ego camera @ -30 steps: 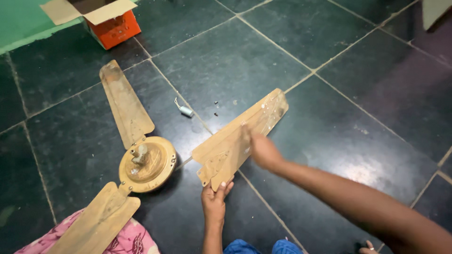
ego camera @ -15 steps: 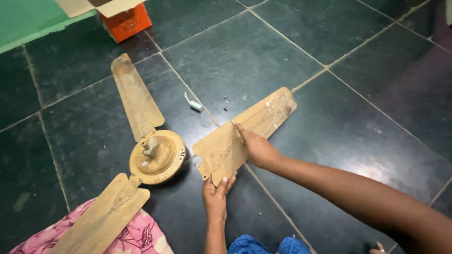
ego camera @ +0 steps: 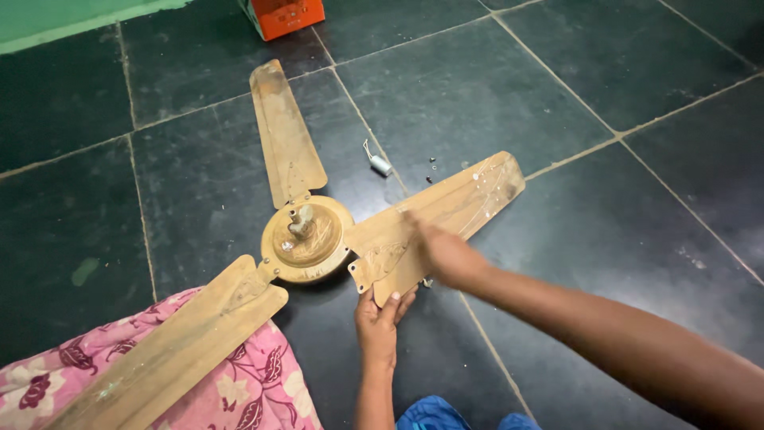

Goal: The person attaches fan blades to the central hub of a ceiling fan using a screwdriver. They align each blade, insert screws, and tighten them to secure the blades to the hub.

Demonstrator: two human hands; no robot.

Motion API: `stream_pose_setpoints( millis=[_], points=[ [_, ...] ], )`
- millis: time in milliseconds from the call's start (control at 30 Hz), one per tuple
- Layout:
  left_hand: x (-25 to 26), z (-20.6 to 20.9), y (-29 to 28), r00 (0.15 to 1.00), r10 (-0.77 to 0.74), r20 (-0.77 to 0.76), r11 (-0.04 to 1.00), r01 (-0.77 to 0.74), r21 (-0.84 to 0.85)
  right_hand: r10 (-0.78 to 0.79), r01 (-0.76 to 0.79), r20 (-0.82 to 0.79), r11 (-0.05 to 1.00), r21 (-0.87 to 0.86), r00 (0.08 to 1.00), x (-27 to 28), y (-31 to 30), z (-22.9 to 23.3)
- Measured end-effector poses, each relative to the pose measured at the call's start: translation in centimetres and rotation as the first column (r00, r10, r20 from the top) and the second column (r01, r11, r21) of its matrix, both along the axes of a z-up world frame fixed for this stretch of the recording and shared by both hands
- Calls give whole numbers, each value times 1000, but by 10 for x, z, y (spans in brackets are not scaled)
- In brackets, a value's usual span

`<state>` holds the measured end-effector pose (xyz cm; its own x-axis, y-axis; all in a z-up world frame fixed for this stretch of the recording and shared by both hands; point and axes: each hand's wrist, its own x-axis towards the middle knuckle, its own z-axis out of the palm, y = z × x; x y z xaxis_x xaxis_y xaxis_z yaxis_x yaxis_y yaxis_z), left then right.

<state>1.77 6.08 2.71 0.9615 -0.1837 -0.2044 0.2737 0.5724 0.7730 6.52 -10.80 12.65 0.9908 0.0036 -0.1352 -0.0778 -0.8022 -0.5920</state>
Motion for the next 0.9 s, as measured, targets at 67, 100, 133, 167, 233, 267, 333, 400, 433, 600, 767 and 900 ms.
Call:
stream_pose_setpoints(
  millis=[67, 100, 133, 167, 233, 267, 333, 400, 433, 600, 767, 900],
  points=[
    [0, -3, -2, 999, 29, -18, 1000, -29, -3, 238, -235, 95, 971, -45, 967, -9, 17, -6],
    [0, -5, -2, 999, 43, -26, 999, -43, 1, 353, -346, 139, 936, -70, 925, -11, 23, -9],
    [0, -6, -3, 999, 38, -7, 999, -39, -34, 317, -311, 104, 948, -71, 943, -9, 23, -12],
    [-1, -8, -3, 999, 33, 12, 997, -32, -66, 280, -275, 67, 959, -70, 958, -6, 22, -17],
    [-3, -9, -2, 999, 21, 27, 998, -19, -67, 125, -125, -8, 986, -111, 992, 8, 9, -29],
    [-4, -9, -1, 1000, 14, 24, 999, -14, -38, 5, -11, -40, 988, -155, 999, 19, -2, -36],
    [-5, -7, -1, 1000, 14, 28, 1000, -13, -7, -122, 110, -51, 974, -198, 991, 35, -35, -47],
    [-5, -4, -2, 999, 13, 44, 1000, -13, -2, -190, 188, 5, 966, -179, 982, 51, -68, -55],
    [-5, -2, -2, 998, 11, 54, 1000, -12, 17, -241, 234, -11, 950, -208, 970, 56, -84, -57],
    [-6, 2, -2, 997, 1, 83, 998, -6, 56, -352, 339, 9, 895, -290, 936, 59, -132, -57],
    [-3, 3, 0, 999, -12, 36, 999, 10, 53, -157, 134, -63, 951, -277, 986, 35, -80, -64],
    [-5, 5, 4, 1000, 17, 13, 998, -17, 56, -29, 28, 2, 955, -296, 1000, 25, -87, -66]
  ],
)
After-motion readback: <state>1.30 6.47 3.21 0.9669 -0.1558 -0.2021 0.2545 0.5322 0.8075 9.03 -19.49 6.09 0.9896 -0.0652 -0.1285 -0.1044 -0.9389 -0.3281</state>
